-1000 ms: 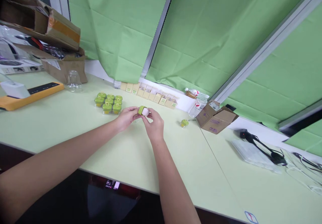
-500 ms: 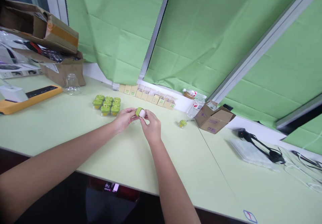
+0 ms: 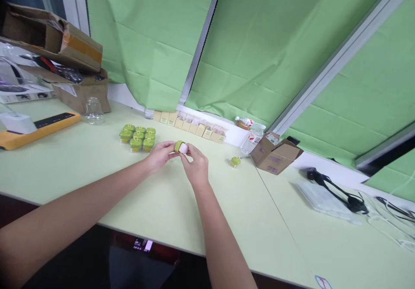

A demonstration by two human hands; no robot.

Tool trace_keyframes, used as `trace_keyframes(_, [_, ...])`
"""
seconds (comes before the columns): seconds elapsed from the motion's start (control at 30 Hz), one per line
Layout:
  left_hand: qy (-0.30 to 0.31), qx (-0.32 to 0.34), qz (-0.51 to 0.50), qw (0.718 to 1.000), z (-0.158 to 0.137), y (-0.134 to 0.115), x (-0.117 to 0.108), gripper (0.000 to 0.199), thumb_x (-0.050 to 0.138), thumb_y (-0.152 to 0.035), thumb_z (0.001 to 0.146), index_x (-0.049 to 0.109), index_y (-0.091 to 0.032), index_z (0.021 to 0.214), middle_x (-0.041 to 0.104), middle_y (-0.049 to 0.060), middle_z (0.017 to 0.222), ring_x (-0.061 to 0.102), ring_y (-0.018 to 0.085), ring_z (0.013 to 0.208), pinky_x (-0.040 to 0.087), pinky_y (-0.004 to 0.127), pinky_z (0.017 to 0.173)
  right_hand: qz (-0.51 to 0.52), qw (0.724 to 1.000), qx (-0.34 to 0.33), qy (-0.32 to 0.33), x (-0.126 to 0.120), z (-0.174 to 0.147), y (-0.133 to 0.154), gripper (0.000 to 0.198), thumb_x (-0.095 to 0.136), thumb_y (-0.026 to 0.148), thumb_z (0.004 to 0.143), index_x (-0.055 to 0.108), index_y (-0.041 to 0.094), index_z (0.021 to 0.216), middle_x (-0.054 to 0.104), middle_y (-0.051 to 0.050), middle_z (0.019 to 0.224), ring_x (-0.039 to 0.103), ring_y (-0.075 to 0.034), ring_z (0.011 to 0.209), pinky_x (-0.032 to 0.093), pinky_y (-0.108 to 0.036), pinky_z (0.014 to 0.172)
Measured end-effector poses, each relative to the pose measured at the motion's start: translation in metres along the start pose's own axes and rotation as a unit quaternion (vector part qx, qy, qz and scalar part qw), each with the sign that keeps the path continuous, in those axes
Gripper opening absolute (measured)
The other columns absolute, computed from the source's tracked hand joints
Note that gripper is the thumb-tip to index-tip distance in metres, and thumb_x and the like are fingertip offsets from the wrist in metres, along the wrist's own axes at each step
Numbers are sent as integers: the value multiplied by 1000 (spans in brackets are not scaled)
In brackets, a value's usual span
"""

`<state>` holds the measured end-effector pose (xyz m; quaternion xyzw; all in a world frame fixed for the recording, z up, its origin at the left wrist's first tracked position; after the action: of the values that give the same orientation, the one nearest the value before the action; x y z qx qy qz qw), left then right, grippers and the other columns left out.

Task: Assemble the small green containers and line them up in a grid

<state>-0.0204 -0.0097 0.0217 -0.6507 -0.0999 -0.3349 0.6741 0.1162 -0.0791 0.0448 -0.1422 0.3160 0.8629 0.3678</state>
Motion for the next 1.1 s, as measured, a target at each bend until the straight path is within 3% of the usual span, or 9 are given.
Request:
trace_keyframes(0.37, [24, -9, -8, 1000, 1, -7, 2, 31, 84, -35, 64, 69, -12, 80, 68, 6, 88, 64, 18, 89, 53, 39, 91, 33, 999, 18, -20, -3, 3, 10, 33, 70, 38, 80, 64, 23, 109, 69, -3, 101, 69, -17, 84, 61, -32, 82])
trace_keyframes(0.53, [37, -5, -19, 999, -2, -11, 4, 29, 83, -32, 66, 67, -12, 80, 69, 7, 92, 65, 19, 92, 51, 42, 96, 26, 998, 26, -41, -4, 4, 12, 24, 50, 37, 94, 67, 23, 104, 70, -5, 98, 67, -18, 83, 59, -31, 76])
trace_keyframes(0.73, [33, -8, -15, 999, -6, -12, 8, 29, 82, -33, 68, 68, -11, 80, 68, 7, 92, 65, 18, 91, 51, 43, 98, -9, 998, 16, -64, -3, 3, 9, 27, 48, 36, 95, 70, 24, 103, 73, -5, 98, 68, -19, 83, 57, -33, 75])
trace_keyframes(0.93, [34, -9, -21, 999, -5, -13, 8, 29, 83, -32, 68, 68, -11, 81, 69, 7, 93, 65, 18, 93, 50, 41, 99, 69, 990, 80, -98, 2, 0, 7, 21, 60, 38, 90, 67, 23, 102, 74, -4, 99, 71, -19, 88, 59, -34, 81])
trace_keyframes(1.1, [50, -13, -19, 999, -2, -11, 4, 28, 82, -33, 68, 68, -12, 80, 70, 7, 92, 66, 18, 92, 51, 40, 98, 138, 976, 138, -101, 4, 0, 5, 27, 67, 42, 84, 59, 21, 99, 74, -7, 101, 71, -22, 97, 59, -37, 84])
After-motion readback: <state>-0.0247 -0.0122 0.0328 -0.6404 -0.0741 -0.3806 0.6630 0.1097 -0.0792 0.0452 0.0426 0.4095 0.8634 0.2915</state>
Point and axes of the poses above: each hand's wrist, its own z-axis towards the middle knuckle, its own x-axis out of the palm, y = z × x, the point moved 1 cm from there along z, towards the middle knuckle
